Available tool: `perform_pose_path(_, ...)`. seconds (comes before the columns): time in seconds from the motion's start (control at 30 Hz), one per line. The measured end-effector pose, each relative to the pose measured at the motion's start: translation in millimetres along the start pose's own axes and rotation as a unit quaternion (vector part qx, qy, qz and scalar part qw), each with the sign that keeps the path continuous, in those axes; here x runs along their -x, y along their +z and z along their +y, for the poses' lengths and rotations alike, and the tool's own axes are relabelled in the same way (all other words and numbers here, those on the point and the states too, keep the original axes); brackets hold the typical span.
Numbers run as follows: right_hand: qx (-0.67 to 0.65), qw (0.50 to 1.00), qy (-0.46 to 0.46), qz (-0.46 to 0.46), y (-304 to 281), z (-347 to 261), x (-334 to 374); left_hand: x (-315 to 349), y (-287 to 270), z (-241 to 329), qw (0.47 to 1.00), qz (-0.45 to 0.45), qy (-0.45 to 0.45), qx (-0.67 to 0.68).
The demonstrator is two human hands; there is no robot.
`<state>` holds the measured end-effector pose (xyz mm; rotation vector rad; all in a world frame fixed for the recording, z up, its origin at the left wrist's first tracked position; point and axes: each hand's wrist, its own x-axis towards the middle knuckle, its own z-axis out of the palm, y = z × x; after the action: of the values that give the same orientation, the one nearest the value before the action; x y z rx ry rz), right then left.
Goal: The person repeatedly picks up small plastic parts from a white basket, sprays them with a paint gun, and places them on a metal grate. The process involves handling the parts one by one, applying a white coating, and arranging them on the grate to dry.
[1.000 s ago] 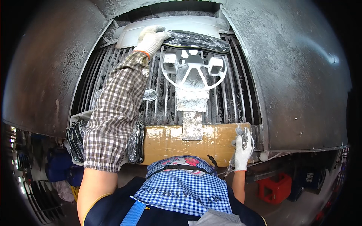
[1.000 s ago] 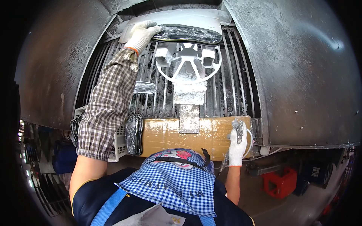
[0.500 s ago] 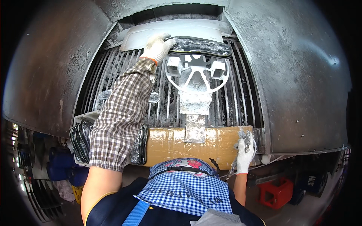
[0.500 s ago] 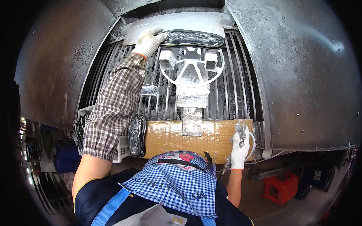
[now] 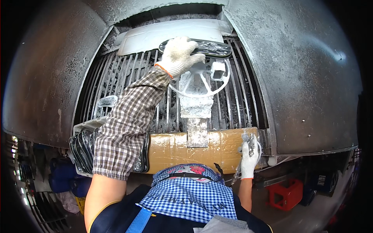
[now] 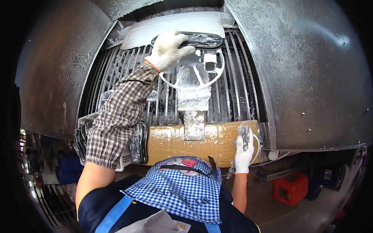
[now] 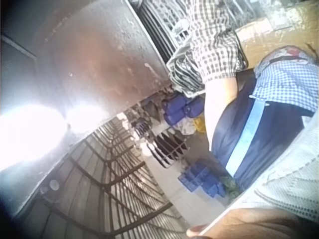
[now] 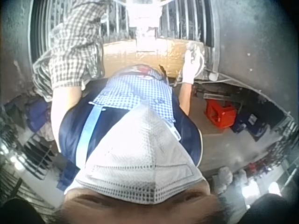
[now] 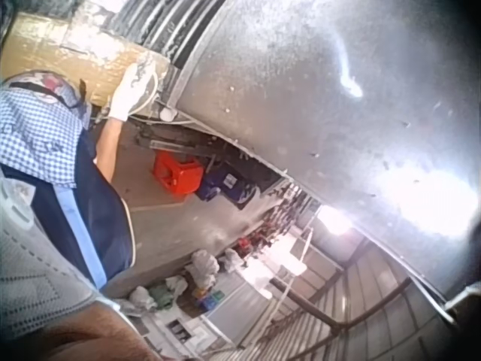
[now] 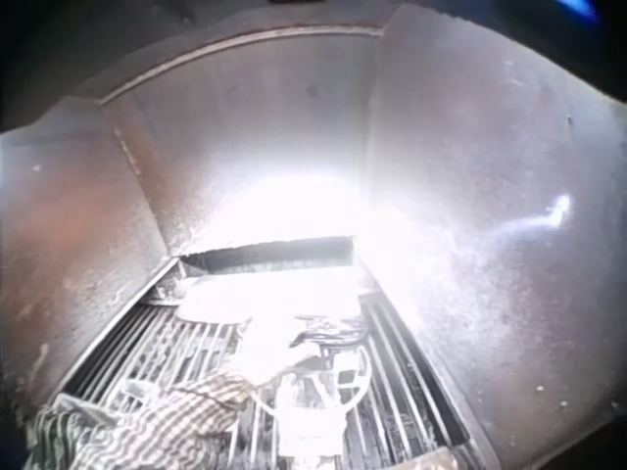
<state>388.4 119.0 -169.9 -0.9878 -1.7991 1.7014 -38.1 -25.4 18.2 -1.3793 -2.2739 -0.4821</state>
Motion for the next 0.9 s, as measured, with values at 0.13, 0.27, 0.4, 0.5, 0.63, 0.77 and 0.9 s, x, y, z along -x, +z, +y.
perform_pose_path(0.13, 0.005, 1.0, 0.005, -0.004, -1.1, -1.6, 1.1, 5.0, -1.1, -11.2, 0.999, -0.007, 0.03, 0.013)
perform_pose_path(0.27, 0.002, 1.0, 0.014, -0.002, 3.3, -13.4, 3.1, 12.4, -5.6, -16.6, 0.998, -0.028, 0.04, 0.051)
perform_pose_path(0.4, -0.019, 1.0, 0.019, -0.006, 5.7, -11.0, 0.5, 18.3, -9.5, -22.8, 0.995, -0.041, 0.041, 0.078)
perform_pose_path(0.5, 0.055, 0.997, -0.054, 0.003, 4.0, -4.9, -3.0, 22.8, -16.9, -13.0, 0.99, -0.058, 0.015, 0.125)
perform_pose_path(0.63, 0.055, 0.997, -0.05, -0.008, 4.4, -12.5, -3.8, 31.8, -21.8, -11.1, 0.992, 0.025, 0.086, 0.091)
perform_pose_path(0.77, 0.009, 0.999, -0.036, -0.031, 8.9, -35.8, -3.1, 58.8, -37.9, 6.9, 0.983, 0.162, 0.052, 0.068)
perform_pose_path(0.9, -0.054, 0.994, -0.062, -0.074, 20.9, -68.5, -10.3, 115.6, -16.2, 29.0, 0.931, 0.328, -0.138, 0.085)
